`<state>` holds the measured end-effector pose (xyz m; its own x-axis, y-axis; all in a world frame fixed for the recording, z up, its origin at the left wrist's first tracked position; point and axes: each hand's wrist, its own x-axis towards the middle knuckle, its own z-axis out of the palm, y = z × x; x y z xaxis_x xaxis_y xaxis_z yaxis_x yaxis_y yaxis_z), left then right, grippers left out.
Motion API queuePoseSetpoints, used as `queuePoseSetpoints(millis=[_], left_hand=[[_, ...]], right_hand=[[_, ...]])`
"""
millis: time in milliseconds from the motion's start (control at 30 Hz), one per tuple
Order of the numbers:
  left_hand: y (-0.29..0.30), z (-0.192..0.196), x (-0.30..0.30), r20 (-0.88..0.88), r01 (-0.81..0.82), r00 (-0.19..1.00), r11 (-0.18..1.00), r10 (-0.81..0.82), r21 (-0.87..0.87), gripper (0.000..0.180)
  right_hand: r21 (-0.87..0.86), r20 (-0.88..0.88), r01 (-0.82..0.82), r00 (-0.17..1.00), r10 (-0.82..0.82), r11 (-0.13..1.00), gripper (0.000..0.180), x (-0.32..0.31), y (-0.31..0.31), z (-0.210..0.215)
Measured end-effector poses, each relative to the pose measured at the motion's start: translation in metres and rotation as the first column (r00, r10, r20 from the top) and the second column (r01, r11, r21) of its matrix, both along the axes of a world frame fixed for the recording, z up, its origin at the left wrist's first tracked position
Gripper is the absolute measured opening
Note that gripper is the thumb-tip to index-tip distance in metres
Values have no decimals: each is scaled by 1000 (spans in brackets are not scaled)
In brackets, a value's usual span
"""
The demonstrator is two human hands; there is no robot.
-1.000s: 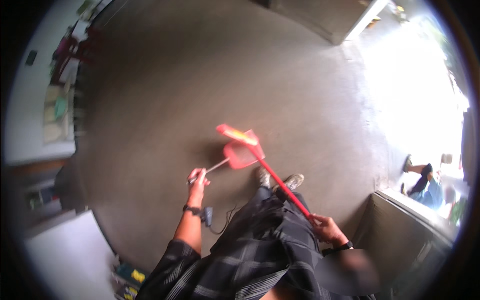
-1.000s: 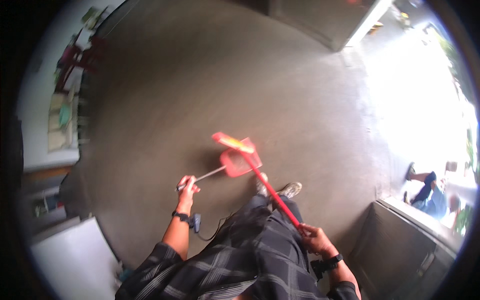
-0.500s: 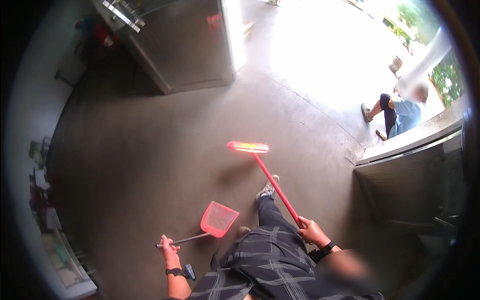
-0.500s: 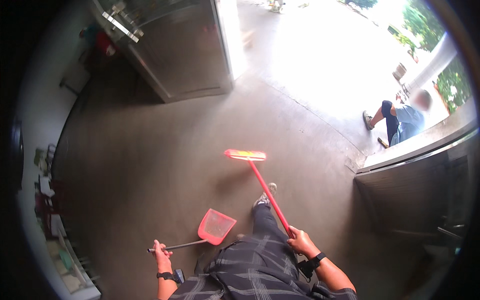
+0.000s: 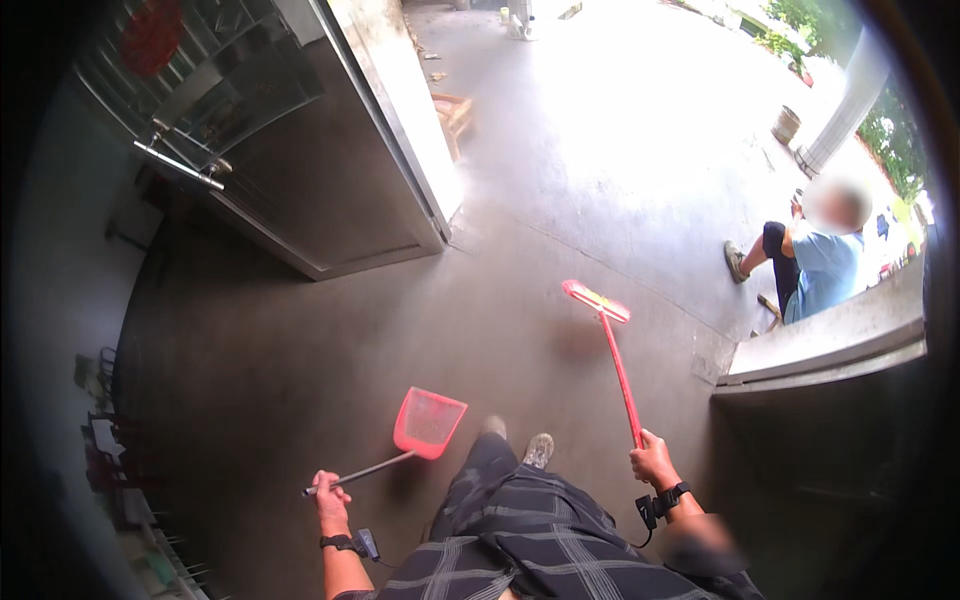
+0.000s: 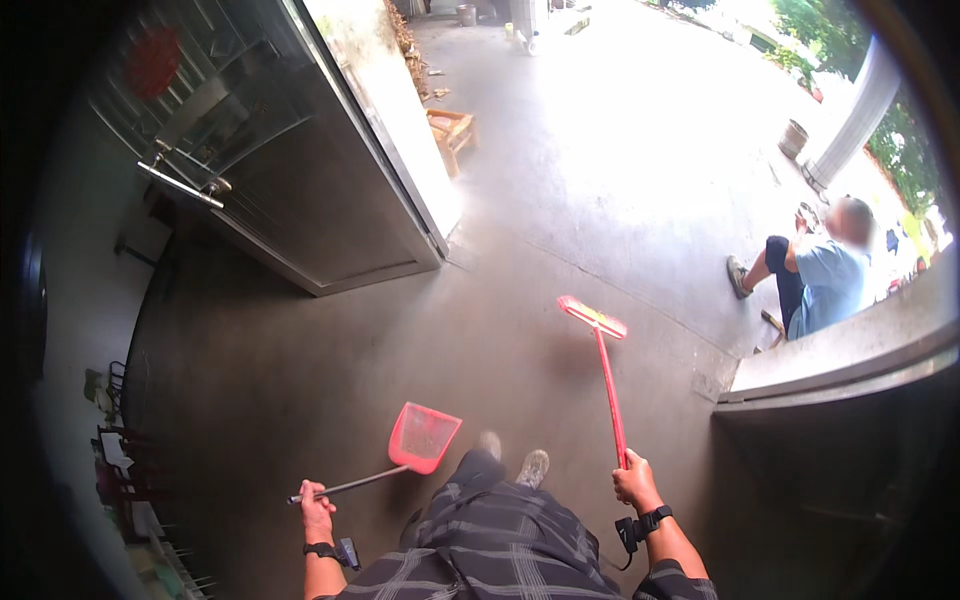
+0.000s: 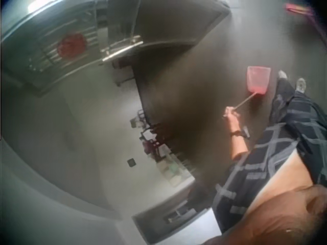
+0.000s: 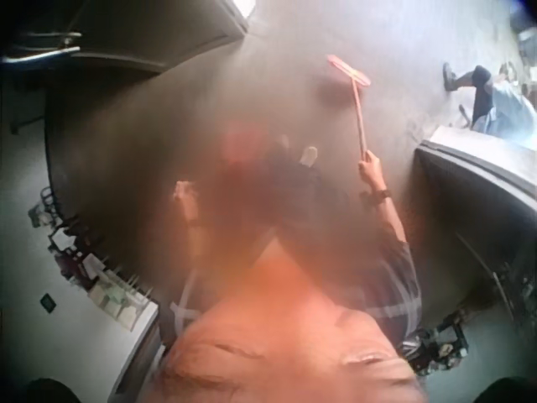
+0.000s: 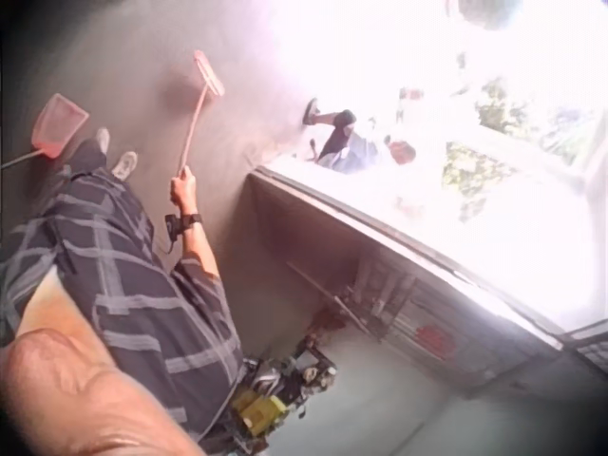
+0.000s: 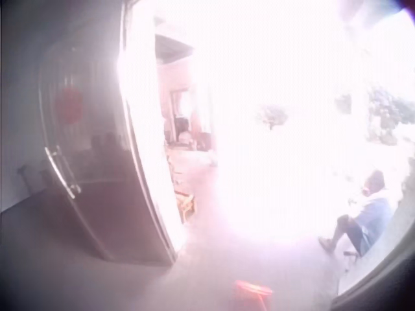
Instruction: The person sweeps a concrete floor using a red broom and a dustpan. They gather debris into a pile and transfer it into a dustpan, then empty the contents into a nearby bucket. The task is performed in a continuous sequence from an indoor area to an outdoor patio.
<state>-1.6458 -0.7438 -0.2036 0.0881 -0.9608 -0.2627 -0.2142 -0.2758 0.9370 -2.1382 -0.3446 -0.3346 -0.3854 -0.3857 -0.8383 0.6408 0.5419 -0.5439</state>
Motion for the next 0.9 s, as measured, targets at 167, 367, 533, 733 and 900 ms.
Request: queuePoseSetpoints(millis=[167, 367, 533, 733, 900], left_hand=[[-54, -100, -95, -108, 199, 974, 980, -197, 10, 31], [-130, -135, -222, -170, 266, 953, 961, -250, 79, 35], [-229, -114, -304, -166, 360, 927, 921, -336, 147, 38], [-309, -100, -407, -156, 441, 894, 887, -420, 139, 38], [-337, -96, -488, -189, 446, 887, 888, -422, 108, 37]], right_hand=[[38, -23, 91, 996, -90, 995, 64, -39, -10, -68], [76, -31, 185, 983, -183, 980, 61, -58, -26, -79], [137, -32, 252, 968, -250, 958, 66, -63, -91, -45], [108, -83, 251, 967, -242, 962, 68, -107, -145, -59], [190, -330, 154, 940, -84, 970, 64, -188, -183, -61]])
